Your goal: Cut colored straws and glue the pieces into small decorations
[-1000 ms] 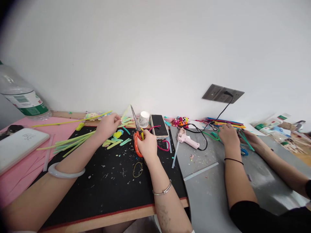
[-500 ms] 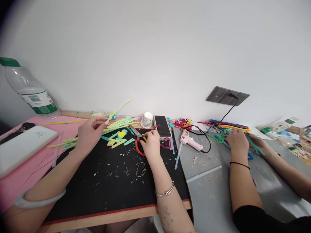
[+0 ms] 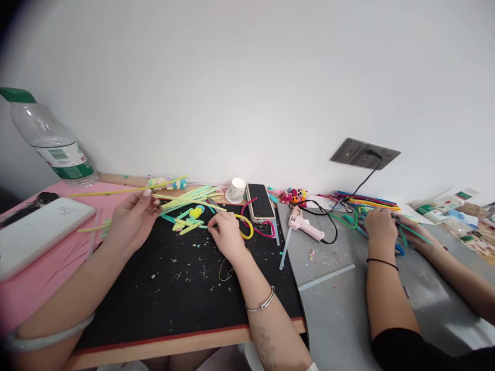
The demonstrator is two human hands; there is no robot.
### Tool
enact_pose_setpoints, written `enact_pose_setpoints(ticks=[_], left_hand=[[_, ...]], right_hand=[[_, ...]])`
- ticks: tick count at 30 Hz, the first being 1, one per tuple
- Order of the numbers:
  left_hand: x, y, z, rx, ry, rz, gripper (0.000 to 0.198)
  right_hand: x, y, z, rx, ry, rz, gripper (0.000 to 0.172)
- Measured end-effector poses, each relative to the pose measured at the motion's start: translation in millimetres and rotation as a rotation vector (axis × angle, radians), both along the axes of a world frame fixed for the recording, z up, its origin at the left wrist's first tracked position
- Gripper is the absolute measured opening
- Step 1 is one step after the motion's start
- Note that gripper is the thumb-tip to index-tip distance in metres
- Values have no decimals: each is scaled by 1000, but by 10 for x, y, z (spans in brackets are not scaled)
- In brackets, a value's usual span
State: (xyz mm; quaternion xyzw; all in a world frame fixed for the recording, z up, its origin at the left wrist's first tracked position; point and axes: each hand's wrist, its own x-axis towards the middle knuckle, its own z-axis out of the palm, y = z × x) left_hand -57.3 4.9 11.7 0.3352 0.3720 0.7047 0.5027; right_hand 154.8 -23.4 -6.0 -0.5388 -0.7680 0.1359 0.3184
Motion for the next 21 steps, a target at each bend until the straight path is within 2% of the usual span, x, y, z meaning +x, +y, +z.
enact_pose_setpoints(ticks=[2,5,8,10,11,13,14,17,19,21], left_hand=[[-52,26,16,-7,-76,-11,14],[-150,70,17,-39,-123,53,14],[-220,81,9,-44,-59,98,14],[-228,44,22,-34,155,48,14],[-218,15,36,-40,313,-10,16],[-181,-53,68,-68,488,-121,19],[-158,-84,79,-81,730,-183,21],[-97,-130,64,29,1230,-144,19],[-75,-125,11,143,1373,-126,19],[-68,-109,-56,248,1447,-176,20]], right_hand=[[23,8,15,-12,117,-95,10],[54,26,21,-74,358,-236,6],[62,39,19,-156,543,-229,10],[57,42,20,-200,586,-199,12],[54,42,21,-212,591,-193,13],[50,40,25,-211,583,-194,14],[50,39,28,-204,575,-196,14],[54,35,29,-181,546,-203,14],[56,35,21,-172,533,-210,14],[56,37,6,-177,541,-201,14]])
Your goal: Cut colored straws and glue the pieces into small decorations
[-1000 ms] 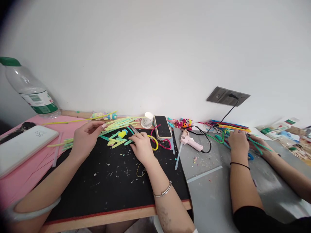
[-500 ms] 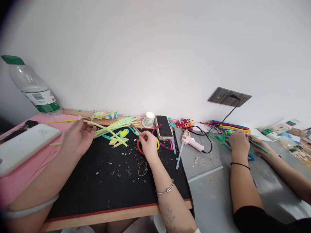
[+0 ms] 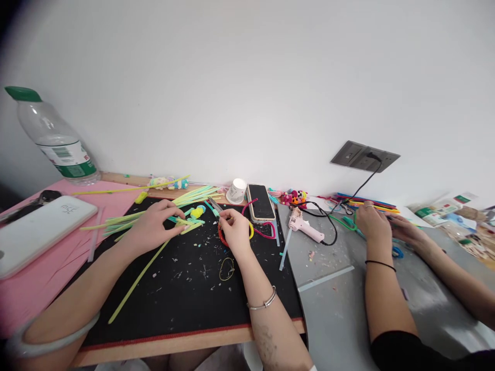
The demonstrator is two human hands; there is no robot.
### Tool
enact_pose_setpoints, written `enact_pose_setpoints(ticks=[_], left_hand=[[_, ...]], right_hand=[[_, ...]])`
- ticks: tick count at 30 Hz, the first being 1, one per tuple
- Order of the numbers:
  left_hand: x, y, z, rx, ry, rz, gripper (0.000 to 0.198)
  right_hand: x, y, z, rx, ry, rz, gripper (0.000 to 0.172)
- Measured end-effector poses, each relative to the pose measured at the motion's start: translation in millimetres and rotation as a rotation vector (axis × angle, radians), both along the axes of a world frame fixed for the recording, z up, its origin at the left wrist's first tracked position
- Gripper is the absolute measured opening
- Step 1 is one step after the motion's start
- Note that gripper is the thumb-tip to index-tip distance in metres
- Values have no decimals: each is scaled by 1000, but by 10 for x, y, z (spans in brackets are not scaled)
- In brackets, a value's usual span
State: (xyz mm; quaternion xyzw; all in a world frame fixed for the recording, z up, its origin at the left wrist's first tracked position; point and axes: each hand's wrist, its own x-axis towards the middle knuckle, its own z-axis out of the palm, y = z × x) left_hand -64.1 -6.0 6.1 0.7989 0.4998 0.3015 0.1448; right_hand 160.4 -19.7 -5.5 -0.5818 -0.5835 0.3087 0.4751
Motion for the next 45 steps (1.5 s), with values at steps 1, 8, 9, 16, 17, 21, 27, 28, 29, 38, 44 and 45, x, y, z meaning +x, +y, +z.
enact_pose_setpoints(ticks=[1,8,9,16,17,21,27,28,29,38,44,45], left_hand=[[1,8,-32,2,30,-49,20],[32,7,-66,-81,42,-187,14],[42,-2,-45,-98,15,-178,14],[105,-44,0,-123,-127,-116,20],[109,-40,-21,-88,-86,-129,22],[122,-22,-117,-38,81,-157,18],[154,-40,-124,-189,-14,-230,10],[160,-46,-110,-232,-68,-223,10],[166,-54,-95,-272,-129,-209,10],[208,-78,-52,-522,-582,-124,19],[217,-113,7,-670,-706,-139,33],[219,-120,20,-680,-715,-144,35]], right_hand=[[-1,2,-9,-4,13,12,14],[-19,-4,-20,-10,114,120,19],[-24,-10,-8,-20,127,135,19],[-33,-19,33,-40,267,179,14],[-31,-15,28,-38,276,171,13],[-29,-8,15,-30,298,150,13],[-32,-11,17,-58,301,171,14],[-30,-12,20,-69,299,180,15],[-30,-16,26,-77,297,190,15],[-57,-69,95,-128,316,243,9],[-46,-61,107,-132,293,219,8],[-46,-60,110,-136,303,211,9]])
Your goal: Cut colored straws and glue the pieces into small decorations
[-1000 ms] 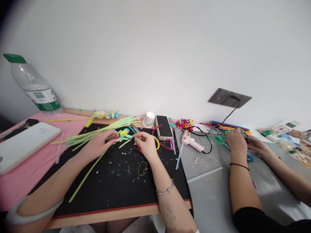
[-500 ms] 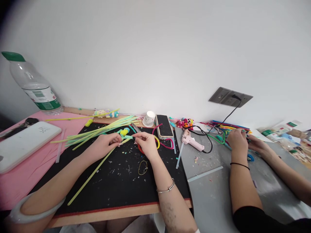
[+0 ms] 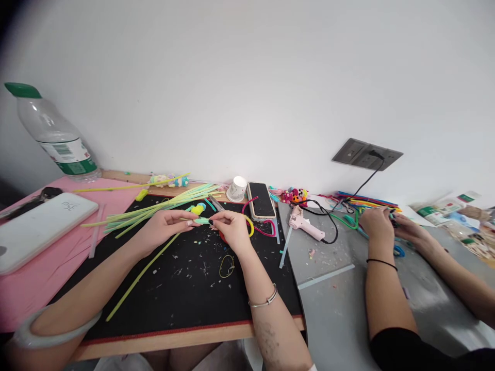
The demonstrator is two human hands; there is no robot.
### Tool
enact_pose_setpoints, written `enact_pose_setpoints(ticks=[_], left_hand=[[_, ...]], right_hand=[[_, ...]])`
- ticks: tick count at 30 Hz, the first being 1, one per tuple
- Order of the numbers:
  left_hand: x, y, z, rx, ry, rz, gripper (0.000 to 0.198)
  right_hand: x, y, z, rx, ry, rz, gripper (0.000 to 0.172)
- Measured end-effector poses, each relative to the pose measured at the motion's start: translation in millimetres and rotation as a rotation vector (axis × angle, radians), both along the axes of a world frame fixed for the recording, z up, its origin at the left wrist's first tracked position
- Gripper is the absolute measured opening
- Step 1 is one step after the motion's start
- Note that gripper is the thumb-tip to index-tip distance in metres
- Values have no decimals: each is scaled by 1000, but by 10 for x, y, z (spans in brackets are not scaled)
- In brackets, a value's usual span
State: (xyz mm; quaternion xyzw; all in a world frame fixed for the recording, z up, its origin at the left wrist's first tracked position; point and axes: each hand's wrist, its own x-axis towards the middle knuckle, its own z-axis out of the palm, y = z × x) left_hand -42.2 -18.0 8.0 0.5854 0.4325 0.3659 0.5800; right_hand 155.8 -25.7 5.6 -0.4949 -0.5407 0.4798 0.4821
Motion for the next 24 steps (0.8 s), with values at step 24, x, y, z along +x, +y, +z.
enact_pose_setpoints(ticks=[24], left_hand=[[19,-5,41,3,21,176,29]], right_hand=[[-12,12,-42,110,-50,6,44]])
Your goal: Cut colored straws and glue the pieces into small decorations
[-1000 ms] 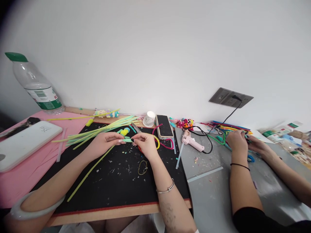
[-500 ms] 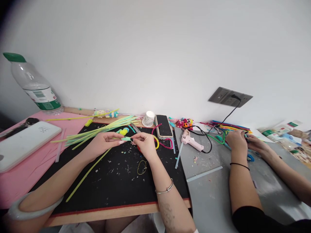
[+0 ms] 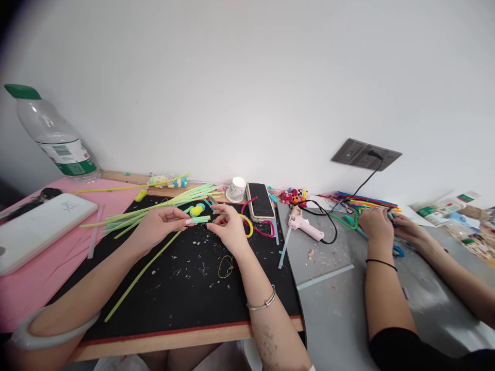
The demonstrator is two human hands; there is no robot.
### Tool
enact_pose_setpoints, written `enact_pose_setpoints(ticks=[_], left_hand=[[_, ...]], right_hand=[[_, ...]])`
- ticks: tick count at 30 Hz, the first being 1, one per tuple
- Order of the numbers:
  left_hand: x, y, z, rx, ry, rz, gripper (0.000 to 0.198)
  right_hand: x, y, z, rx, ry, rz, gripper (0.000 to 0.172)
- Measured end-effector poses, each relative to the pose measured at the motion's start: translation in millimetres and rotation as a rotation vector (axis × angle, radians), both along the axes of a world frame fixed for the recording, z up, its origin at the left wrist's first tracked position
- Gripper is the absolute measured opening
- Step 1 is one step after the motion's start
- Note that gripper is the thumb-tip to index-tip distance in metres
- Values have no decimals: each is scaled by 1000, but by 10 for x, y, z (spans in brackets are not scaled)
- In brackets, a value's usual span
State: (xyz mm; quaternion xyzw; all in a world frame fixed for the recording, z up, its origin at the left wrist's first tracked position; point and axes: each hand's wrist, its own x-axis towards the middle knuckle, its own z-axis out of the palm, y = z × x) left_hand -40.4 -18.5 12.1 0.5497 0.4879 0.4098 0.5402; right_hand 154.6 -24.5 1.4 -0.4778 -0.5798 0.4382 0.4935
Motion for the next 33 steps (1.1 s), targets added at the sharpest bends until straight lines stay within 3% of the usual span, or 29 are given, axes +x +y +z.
enact_pose_setpoints(ticks=[8,15,20,23,28,33], left_hand=[[6,-18,5,18,-26,-61,30],[27,-26,-47,126,73,-123,35],[7,-31,-41,376,375,-226,22],[-2,-23,-42,421,370,-228,25],[21,-14,-58,278,223,-214,29],[40,-25,-22,-99,-39,-224,44]], right_hand=[[-36,-28,3,-70,126,162,18],[-56,-27,-11,-89,193,113,15],[-103,-60,9,-99,153,115,18],[-118,-76,12,-82,141,144,19],[-91,-64,3,-52,115,128,16],[-65,-47,-3,-48,174,136,10]])
